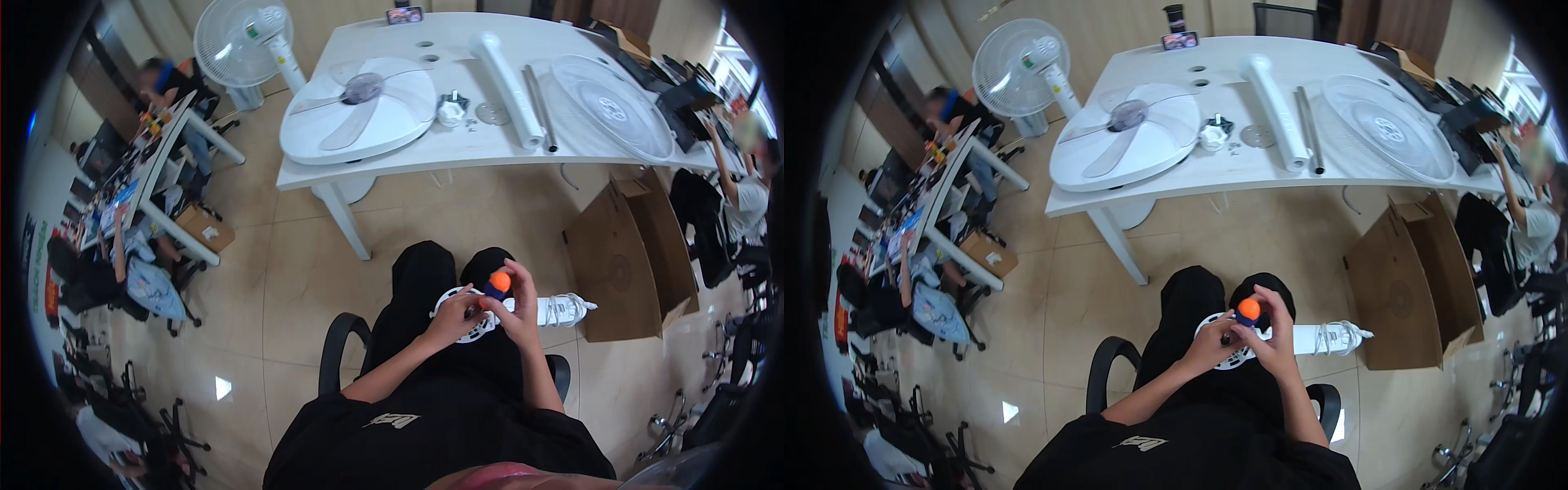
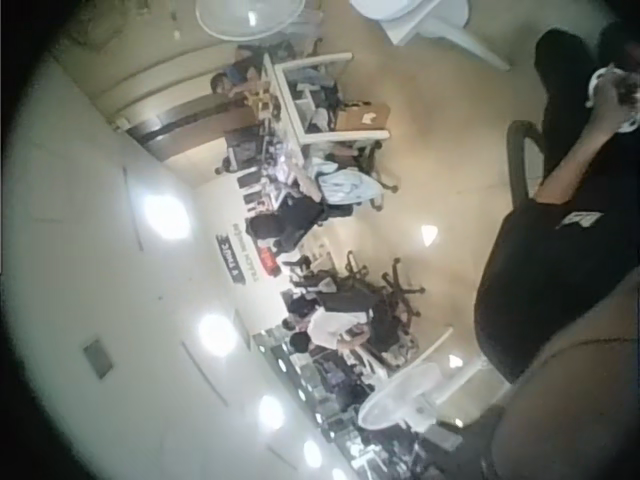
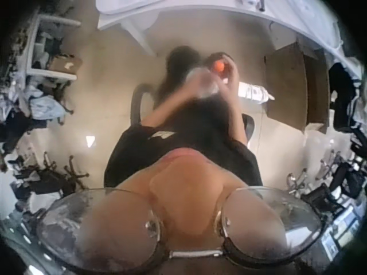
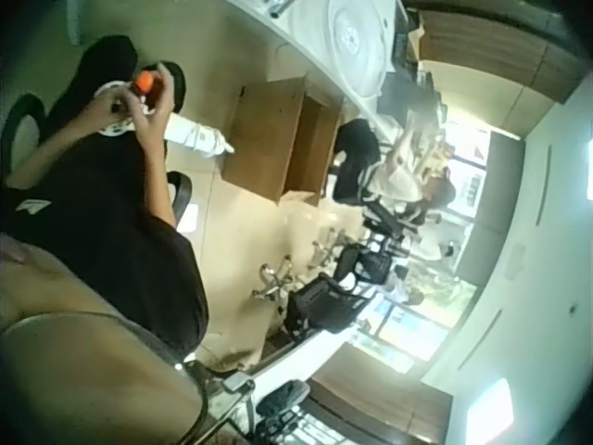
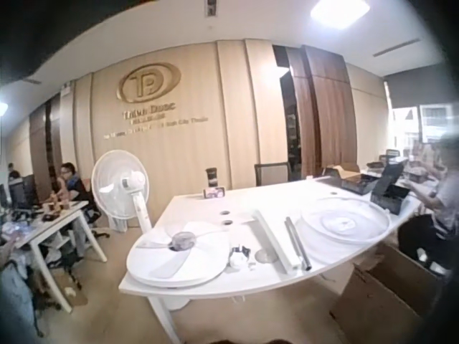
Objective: Repairing or disassembling a fan motor housing using a screwdriver.
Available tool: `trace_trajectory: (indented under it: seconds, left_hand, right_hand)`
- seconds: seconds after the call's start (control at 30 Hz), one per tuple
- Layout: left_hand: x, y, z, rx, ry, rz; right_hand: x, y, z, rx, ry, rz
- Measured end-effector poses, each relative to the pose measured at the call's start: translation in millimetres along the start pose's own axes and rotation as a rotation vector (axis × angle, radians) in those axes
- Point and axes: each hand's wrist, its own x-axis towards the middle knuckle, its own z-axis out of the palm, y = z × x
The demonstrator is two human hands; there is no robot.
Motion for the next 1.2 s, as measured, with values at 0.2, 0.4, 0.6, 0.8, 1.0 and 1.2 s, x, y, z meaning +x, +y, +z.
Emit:
trace_trajectory:
  seconds: [0.2,0.4,0.6,0.8,1.0,1.2]
  left_hand:
    - [0.1,-10.5,-1.0,-0.123,0.15,0.18]
    - [4.0,-13.0,-3.6,-0.173,0.136,0.18]
    - [6.4,-9.2,-0.9,-0.105,0.19,0.218]
    - [1.6,-7.1,-4.5,-0.076,0.061,0.22]
    - [2.0,-16.7,-2.3,-0.066,0.034,0.211]
    - [-1.6,-11.2,-3.2,-0.112,0.085,0.196]
  right_hand:
    - [-4.2,8.1,-5.8,0.256,-0.135,0.039]
    - [3.0,-3.2,-4.6,-0.068,-0.02,-0.131]
    - [1.1,1.4,2.5,-0.193,0.06,-0.104]
    - [-6.3,2.8,5.9,0.235,0.142,-0.019]
    - [-4.2,6.2,2.0,0.177,-0.03,0.05]
    - [-2.8,-4.8,-0.3,-0.35,-0.066,-0.127]
